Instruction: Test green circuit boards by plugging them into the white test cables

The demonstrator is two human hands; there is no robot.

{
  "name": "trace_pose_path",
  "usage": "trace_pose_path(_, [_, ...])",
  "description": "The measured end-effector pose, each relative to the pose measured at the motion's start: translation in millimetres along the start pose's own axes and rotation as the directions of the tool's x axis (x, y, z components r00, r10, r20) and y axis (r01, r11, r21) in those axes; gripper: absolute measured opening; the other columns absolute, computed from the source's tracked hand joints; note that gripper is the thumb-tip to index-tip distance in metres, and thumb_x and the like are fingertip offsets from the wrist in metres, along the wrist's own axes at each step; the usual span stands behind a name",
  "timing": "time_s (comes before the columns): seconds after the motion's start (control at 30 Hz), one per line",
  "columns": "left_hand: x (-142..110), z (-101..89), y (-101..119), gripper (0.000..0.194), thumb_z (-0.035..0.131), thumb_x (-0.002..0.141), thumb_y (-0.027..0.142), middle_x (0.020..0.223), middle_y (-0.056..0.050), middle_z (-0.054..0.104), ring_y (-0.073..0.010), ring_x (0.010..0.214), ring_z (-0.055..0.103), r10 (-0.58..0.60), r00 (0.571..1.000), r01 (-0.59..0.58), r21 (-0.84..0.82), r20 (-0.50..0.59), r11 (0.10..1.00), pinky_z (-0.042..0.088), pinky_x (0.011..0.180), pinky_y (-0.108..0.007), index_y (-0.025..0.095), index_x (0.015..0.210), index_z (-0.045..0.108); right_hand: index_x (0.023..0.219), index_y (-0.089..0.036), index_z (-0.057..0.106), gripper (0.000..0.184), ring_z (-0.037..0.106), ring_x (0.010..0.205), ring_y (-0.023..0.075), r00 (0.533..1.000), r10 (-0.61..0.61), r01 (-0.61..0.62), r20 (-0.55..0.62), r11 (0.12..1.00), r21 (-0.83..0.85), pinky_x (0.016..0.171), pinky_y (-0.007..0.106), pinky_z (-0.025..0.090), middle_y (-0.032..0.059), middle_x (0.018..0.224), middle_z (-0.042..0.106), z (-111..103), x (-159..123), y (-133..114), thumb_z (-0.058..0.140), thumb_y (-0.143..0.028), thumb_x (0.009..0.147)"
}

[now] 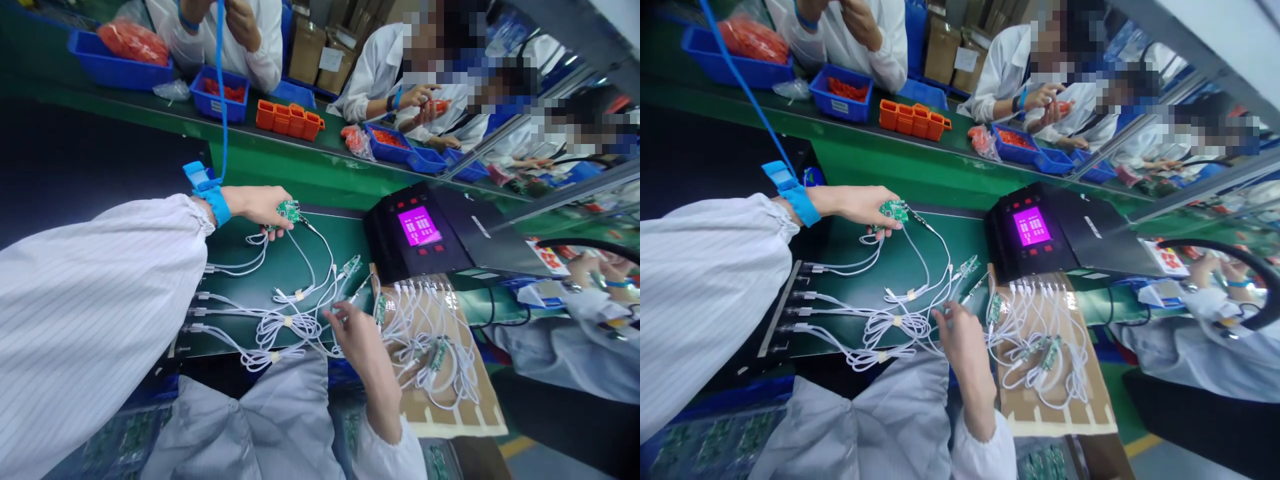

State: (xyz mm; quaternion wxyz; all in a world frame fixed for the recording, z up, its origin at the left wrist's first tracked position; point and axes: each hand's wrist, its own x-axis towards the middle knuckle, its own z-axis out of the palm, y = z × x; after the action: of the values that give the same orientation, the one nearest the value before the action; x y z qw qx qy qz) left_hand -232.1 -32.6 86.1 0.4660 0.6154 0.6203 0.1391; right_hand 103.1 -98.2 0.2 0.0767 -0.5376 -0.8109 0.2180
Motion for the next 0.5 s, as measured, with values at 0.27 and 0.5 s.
trace_pose_path(0.27, [-7,4.6,8,0.034,0.074,0.078,0.049,0.087,-0.005,0.077,-0.0205,0.083,0.072,0.081,0.997,-0.08,0.05,-0.02,0.996,0.048,0.075,-0.027,0.017,0.091,0.071,0.099,-0.018,0.066,0.022,0.069,0.064,0.0223,0.954,0.202,-0.138,-0.223,0.952,0.274,0.069,0.033,0.048,0.0096,0.084,0.077,36,26,-2,0.063,-0.038,0.091])
trace_pose_path(0.5, [-13,18.5,17,0.038,0.074,0.08,0.055,0.08,-0.004,0.072,-0.0185,0.074,0.062,0.126,0.982,-0.109,0.123,-0.143,0.986,0.04,0.066,-0.028,0.017,0.087,0.072,0.119,-0.014,0.065,0.053,0.056,0.056,0.0141,0.955,0.232,-0.06,-0.186,0.763,0.643,0.056,0.028,0.047,0.0048,0.084,0.07,38,15,-9,0.061,-0.057,0.089])
